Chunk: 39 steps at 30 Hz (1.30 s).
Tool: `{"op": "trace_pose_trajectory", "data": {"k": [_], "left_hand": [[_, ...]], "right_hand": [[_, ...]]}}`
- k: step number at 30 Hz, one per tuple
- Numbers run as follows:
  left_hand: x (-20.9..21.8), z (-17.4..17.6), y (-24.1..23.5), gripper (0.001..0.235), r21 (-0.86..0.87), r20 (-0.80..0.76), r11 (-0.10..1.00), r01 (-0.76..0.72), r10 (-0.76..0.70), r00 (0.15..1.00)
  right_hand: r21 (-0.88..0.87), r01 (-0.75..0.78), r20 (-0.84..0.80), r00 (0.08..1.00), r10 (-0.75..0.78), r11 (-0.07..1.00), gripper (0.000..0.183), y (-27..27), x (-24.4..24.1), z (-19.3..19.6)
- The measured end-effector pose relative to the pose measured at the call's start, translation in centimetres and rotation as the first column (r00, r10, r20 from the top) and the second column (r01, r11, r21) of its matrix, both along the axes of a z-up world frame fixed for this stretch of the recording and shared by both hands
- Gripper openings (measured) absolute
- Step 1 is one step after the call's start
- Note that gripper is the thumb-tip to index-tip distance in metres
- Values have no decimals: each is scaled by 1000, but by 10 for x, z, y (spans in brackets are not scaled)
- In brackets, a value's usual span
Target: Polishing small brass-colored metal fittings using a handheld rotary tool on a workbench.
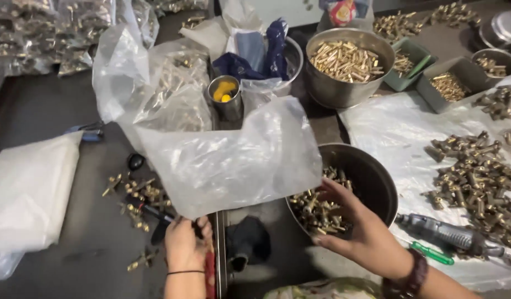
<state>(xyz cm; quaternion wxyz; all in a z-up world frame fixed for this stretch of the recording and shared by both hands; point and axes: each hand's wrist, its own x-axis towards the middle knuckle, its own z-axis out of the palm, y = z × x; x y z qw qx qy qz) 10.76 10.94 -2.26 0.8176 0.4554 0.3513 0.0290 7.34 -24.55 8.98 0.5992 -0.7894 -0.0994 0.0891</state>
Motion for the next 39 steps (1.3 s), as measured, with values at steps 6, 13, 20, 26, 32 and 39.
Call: {"op": "trace_pose_trajectory", "data": {"k": [6, 13, 20, 26, 32, 39], "left_hand": [[-66, 13, 30, 21, 153, -105, 988, 31, -15, 994], [-111, -24, 82, 48, 304, -249, 950, 66, 13, 968], [-104, -15, 78, 51, 763, 177, 607, -221, 133, 975], [-77, 53, -5, 59, 592, 386, 758, -274, 32, 922], [-65, 63, -77, 67, 968, 4, 173, 181, -736, 677], [-61, 7, -82, 66, 911, -245, 13, 413, -787, 566]], "right_hand": [[-113, -35, 241, 969, 62, 993, 64, 33, -14, -9], [-186, -164, 607, 756, 245, 969, 54, 55, -31, 1], [-141, -306, 508, 794, 334, 942, 34, 52, -24, -19], [2, 85, 174, 981, -84, 996, 37, 17, -2, -36], [-124, 415, 139, 907, -398, 901, 45, -44, 28, -8], [-379, 212, 430, 902, -32, 901, 50, -38, 16, -54]]}}
